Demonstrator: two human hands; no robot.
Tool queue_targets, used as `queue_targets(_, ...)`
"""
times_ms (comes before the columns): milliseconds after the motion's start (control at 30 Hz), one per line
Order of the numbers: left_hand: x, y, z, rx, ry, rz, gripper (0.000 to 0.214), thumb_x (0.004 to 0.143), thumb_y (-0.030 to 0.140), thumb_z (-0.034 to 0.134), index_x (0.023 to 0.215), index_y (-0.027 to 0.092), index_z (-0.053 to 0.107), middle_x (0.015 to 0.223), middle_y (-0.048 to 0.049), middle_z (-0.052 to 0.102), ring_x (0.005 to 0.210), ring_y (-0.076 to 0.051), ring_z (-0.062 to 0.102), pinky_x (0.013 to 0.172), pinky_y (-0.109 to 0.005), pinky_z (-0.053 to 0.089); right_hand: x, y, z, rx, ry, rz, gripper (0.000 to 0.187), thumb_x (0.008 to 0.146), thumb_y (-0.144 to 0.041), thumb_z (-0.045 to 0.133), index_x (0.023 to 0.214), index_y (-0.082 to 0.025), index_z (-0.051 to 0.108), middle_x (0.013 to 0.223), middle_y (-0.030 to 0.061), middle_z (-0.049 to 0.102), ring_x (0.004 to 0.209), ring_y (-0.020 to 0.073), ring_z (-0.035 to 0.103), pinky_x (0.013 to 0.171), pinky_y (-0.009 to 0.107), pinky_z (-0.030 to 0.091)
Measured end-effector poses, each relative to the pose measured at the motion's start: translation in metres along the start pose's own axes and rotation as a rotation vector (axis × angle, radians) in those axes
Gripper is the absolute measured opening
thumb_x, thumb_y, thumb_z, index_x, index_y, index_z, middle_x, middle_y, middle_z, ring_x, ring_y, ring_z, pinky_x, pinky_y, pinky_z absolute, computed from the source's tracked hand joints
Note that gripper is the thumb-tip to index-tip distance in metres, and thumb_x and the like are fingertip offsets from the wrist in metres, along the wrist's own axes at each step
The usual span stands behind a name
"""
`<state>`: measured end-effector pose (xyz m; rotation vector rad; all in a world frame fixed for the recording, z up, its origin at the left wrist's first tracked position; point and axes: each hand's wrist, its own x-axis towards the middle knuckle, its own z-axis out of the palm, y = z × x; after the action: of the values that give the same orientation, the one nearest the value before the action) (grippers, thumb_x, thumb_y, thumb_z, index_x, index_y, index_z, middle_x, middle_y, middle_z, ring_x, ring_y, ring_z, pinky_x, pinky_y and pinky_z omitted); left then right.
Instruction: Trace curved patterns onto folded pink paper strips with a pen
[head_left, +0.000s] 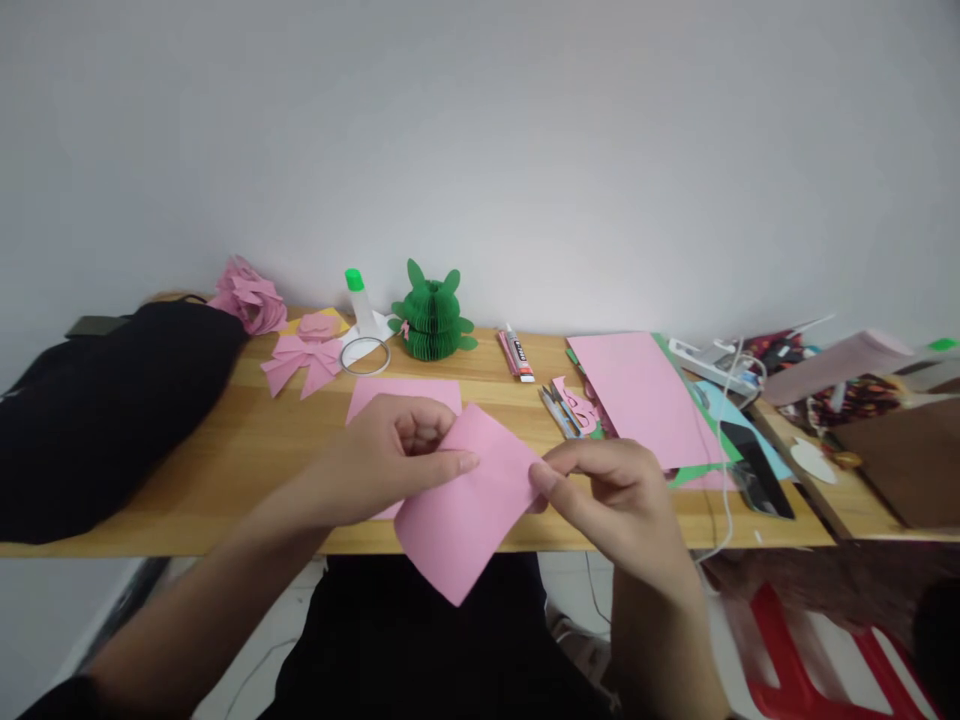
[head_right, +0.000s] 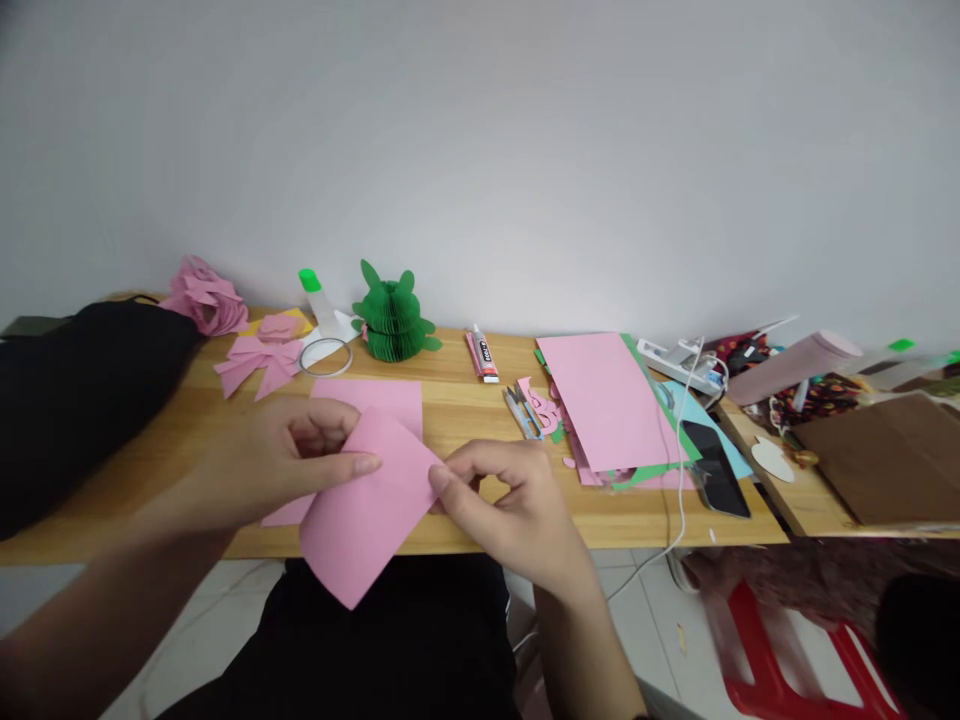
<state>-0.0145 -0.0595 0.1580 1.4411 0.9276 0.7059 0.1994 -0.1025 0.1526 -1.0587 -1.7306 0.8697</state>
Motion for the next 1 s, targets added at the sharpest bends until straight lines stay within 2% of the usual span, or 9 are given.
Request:
queue_targets(67, 0.004, 0.001, -0.009, 0.053, -0.077, 0.004, 0.027, 0.070, 0.029, 0.070, 0.052, 0.017, 0.053, 0.051, 0.0054, 0.046, 0.047, -0.007, 0.039, 0.042, -0.016, 0.030, -0.002, 0.003, 0.002, 0.026, -0.053, 0.040, 0.026, 0.087, -0.021, 0.065, 0.062, -0.018, 0.071, 0.056, 0.0019, 0.072, 0.050, 0.0120, 0.066, 0.048, 0.021, 0.050)
queue_targets(167, 0.010, -0.003, -0.017, 0.127, -0.117, 0.010, 0.030, 0.069, 0.027, 0.071, 0.048, 0.017, 0.052, 0.049, 0.0062, 0.042, 0.046, -0.006, 0.036, 0.041, -0.016, 0.026, -0.011, 0.016, 0.014, 0.170, -0.001, 0.162, 0.026, 0.089, -0.028, 0.067, 0.065, -0.018, 0.073, 0.057, 0.0026, 0.073, 0.050, 0.0119, 0.066, 0.049, 0.021, 0.052)
queue_targets(367, 0.020, -0.022, -0.023, 0.166, -0.112, -0.073, 0.015, 0.067, 0.032, 0.074, 0.060, 0.019, 0.071, 0.056, 0.0012, 0.061, 0.050, -0.010, 0.049, 0.045, -0.018, 0.033, -0.036, 0.040, 0.033, 0.339, 0.132, 0.348, 0.031, 0.086, -0.038, 0.070, 0.062, -0.017, 0.074, 0.055, 0.0043, 0.072, 0.045, 0.0104, 0.061, 0.047, 0.020, 0.050)
queue_targets(533, 0.031, -0.038, -0.024, 0.244, -0.096, -0.115, 0.015, 0.064, 0.032, 0.076, 0.058, 0.019, 0.073, 0.055, 0.0001, 0.065, 0.050, -0.010, 0.052, 0.047, -0.018, 0.035, -0.047, 0.051, 0.042, 0.393, 0.182, 0.424, 0.032, 0.084, -0.041, 0.072, 0.062, -0.018, 0.075, 0.055, 0.0041, 0.071, 0.048, 0.0106, 0.060, 0.050, 0.020, 0.050)
queue_targets(600, 0.038, -0.047, -0.023, 0.280, -0.145, -0.127, 0.018, 0.064, 0.035, 0.076, 0.059, 0.018, 0.073, 0.056, -0.0013, 0.067, 0.051, -0.011, 0.055, 0.047, -0.019, 0.038, -0.053, 0.059, 0.049, 0.421, 0.221, 0.469, 0.034, 0.083, -0.044, 0.073, 0.062, -0.018, 0.075, 0.055, 0.0041, 0.071, 0.048, 0.0103, 0.059, 0.050, 0.021, 0.048)
queue_targets(700, 0.050, -0.062, -0.016, 0.356, -0.269, -0.142, 0.021, 0.066, 0.037, 0.074, 0.061, 0.016, 0.072, 0.057, -0.0027, 0.068, 0.051, -0.013, 0.058, 0.047, -0.020, 0.040, -0.070, 0.074, 0.063, 0.457, 0.314, 0.564, 0.037, 0.081, -0.047, 0.074, 0.059, -0.017, 0.074, 0.054, 0.0044, 0.069, 0.048, 0.0099, 0.057, 0.048, 0.021, 0.043)
queue_targets(867, 0.065, -0.085, 0.012, 0.501, -0.434, -0.154, 0.015, 0.071, 0.027, 0.074, 0.063, 0.015, 0.073, 0.059, -0.0019, 0.070, 0.051, -0.013, 0.061, 0.048, -0.020, 0.044, -0.114, 0.097, 0.083, 0.491, 0.496, 0.758, 0.043, 0.071, -0.056, 0.079, 0.055, -0.017, 0.073, 0.054, 0.0056, 0.069, 0.045, 0.0108, 0.055, 0.045, 0.023, 0.039)
queue_targets(933, 0.065, -0.091, 0.023, 0.609, -0.422, -0.121, 0.014, 0.077, 0.022, 0.069, 0.065, 0.015, 0.073, 0.060, -0.0015, 0.070, 0.053, -0.013, 0.062, 0.051, -0.021, 0.046, -0.127, 0.103, 0.088, 0.492, 0.549, 0.797, 0.045, 0.067, -0.059, 0.079, 0.054, -0.017, 0.072, 0.053, 0.0058, 0.069, 0.045, 0.0117, 0.055, 0.044, 0.023, 0.038)
queue_targets(1000, 0.059, -0.093, 0.032, 0.748, -0.341, -0.053, 0.018, 0.085, 0.017, 0.060, 0.073, 0.013, 0.073, 0.069, -0.0043, 0.074, 0.062, -0.015, 0.067, 0.060, -0.024, 0.050, -0.136, 0.108, 0.092, 0.485, 0.606, 0.818, 0.045, 0.066, -0.060, 0.079, 0.055, -0.017, 0.071, 0.054, 0.0060, 0.070, 0.045, 0.0126, 0.056, 0.044, 0.024, 0.039)
